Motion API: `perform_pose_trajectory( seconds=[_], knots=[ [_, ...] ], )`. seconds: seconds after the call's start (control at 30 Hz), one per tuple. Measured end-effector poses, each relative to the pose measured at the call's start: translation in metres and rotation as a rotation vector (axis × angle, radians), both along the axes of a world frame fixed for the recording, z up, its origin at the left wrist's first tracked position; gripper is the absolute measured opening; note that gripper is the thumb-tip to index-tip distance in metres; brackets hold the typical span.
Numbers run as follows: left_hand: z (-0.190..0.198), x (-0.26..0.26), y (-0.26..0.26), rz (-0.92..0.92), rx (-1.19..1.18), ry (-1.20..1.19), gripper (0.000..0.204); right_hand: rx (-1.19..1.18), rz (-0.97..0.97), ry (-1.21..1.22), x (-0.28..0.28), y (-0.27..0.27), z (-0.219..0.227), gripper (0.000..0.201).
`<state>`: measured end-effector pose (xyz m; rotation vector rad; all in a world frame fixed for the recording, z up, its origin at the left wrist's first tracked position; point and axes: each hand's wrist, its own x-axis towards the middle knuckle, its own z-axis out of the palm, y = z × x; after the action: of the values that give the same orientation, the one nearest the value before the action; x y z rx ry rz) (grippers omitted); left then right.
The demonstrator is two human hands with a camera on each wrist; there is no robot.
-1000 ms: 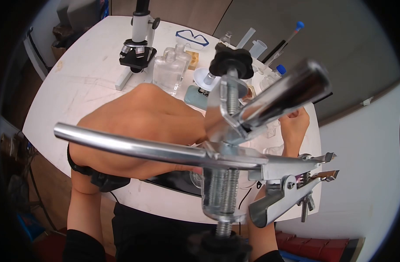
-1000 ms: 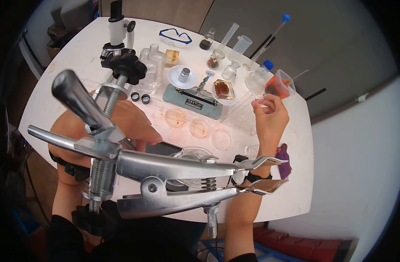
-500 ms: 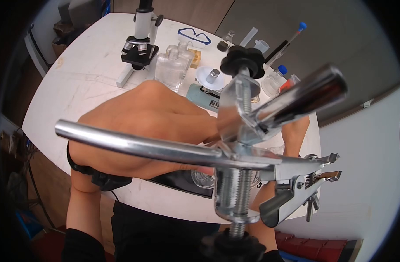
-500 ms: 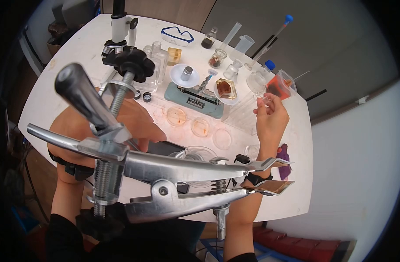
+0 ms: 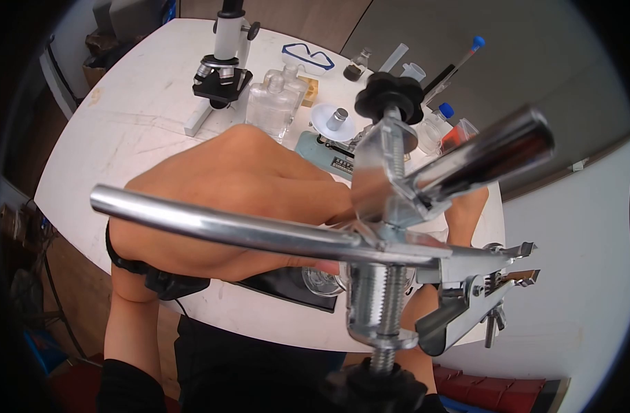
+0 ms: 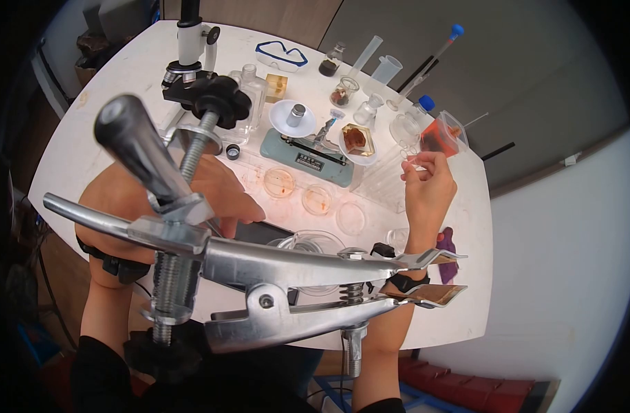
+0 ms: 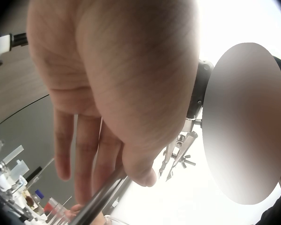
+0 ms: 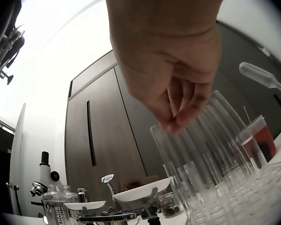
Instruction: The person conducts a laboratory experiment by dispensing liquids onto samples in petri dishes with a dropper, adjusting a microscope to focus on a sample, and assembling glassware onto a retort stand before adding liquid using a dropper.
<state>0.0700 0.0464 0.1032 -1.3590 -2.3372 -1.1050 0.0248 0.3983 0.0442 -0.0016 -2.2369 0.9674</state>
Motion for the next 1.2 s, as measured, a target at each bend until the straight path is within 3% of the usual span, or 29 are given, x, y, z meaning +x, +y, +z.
perform_pose_trajectory(
  seconds=[0.03,0.23,0.37,0.53,0.57,0.63,0.67,0.73,0.83,0.93,1.2],
  knots=[
    [0.001,0.000,0.000,0.000,0.000,0.003,0.018,0.137,-0.033,-0.010,0.003,-0.002,0.003,0.017],
    [0.001,-0.003,-0.001,-0.084,0.021,-0.039,0.018,0.324,-0.093,0.018,0.006,0.002,0.004,0.011],
    [0.009,0.001,-0.002,-0.052,-0.026,-0.113,0.020,0.228,-0.120,-0.141,0.003,0.008,0.002,0.010],
    [0.002,-0.017,-0.002,-0.375,0.296,0.097,0.033,0.229,-0.129,-0.149,0.006,0.007,0.004,0.009],
    [0.004,-0.014,-0.003,-0.374,0.297,0.097,0.033,0.229,-0.129,-0.149,0.006,0.007,0.005,0.009],
    [0.011,-0.003,-0.006,-0.088,-0.044,-0.012,0.021,0.214,-0.132,-0.167,0.007,0.005,0.007,0.009],
    [0.008,-0.007,-0.005,-0.089,-0.044,-0.012,0.021,0.214,-0.132,-0.167,0.007,0.004,0.007,0.009],
    [-0.001,-0.019,-0.003,-0.301,0.123,0.104,0.034,0.190,-0.115,-0.152,0.007,0.002,0.007,0.009],
    [0.016,-0.021,-0.006,-0.437,0.172,-0.005,0.033,0.186,-0.097,-0.131,0.007,0.004,0.006,0.009],
    [-0.003,-0.024,0.000,-0.432,0.187,-0.051,0.032,0.190,-0.098,-0.143,0.010,0.000,0.009,0.010],
    [-0.006,-0.024,0.000,-0.409,0.230,-0.024,0.032,0.253,-0.098,-0.124,0.009,0.002,0.008,0.015]
  ],
)
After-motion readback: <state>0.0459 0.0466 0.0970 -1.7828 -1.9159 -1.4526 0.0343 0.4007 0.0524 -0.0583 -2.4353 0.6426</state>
